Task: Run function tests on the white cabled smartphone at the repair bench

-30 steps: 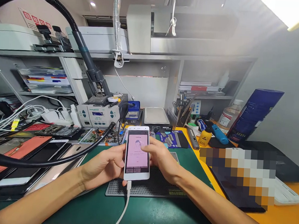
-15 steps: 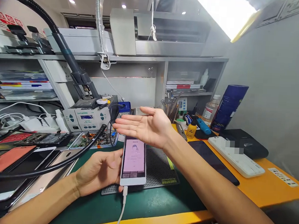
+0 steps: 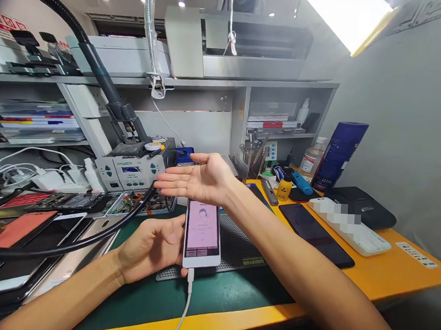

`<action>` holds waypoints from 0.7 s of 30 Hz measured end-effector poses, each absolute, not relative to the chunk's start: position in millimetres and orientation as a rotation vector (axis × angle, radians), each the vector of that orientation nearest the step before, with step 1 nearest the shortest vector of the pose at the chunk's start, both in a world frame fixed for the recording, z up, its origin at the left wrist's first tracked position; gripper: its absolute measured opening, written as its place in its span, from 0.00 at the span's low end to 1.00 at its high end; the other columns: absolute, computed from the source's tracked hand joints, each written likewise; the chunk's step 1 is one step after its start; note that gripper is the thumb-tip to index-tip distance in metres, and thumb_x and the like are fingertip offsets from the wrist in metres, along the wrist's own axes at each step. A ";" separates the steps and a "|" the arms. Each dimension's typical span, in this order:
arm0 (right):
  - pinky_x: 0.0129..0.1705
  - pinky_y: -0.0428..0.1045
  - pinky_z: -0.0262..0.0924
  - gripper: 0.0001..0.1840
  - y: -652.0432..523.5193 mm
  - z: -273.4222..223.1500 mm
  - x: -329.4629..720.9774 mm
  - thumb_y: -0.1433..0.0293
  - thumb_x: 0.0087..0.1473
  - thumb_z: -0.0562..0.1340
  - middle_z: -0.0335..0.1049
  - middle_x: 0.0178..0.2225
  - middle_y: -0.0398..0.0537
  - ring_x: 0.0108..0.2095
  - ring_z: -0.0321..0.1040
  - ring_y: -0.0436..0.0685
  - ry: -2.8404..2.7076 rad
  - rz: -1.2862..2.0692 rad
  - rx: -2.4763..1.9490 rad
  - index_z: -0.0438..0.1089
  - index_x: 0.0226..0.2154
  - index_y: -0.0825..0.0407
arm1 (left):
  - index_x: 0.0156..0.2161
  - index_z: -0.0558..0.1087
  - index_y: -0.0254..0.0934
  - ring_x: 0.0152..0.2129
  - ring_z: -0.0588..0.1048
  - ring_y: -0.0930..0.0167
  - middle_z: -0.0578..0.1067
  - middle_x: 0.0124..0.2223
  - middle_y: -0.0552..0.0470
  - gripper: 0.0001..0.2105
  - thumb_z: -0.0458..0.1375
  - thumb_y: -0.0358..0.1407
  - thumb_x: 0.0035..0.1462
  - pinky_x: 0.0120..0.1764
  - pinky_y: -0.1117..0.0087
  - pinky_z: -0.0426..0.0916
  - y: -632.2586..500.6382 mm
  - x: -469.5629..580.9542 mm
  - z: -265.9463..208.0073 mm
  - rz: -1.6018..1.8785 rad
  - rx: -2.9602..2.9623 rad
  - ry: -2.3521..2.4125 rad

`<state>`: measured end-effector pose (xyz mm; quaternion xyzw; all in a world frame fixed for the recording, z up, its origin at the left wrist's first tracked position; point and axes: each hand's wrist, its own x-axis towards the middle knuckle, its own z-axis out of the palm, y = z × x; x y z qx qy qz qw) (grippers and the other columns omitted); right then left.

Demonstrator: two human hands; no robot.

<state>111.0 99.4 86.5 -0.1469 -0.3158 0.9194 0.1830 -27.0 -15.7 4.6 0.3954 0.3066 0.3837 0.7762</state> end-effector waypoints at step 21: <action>0.40 0.49 0.66 0.12 107.3 105.3 128.9 0.65 0.57 0.64 0.78 0.33 0.50 0.35 0.72 0.57 -1.934 1.355 -0.819 0.77 0.38 0.57 | 0.56 0.71 0.32 0.33 0.75 0.63 0.76 0.44 0.41 0.30 0.55 0.30 0.43 0.28 0.66 0.72 -15.6 -28.2 4.1 0.837 0.842 0.611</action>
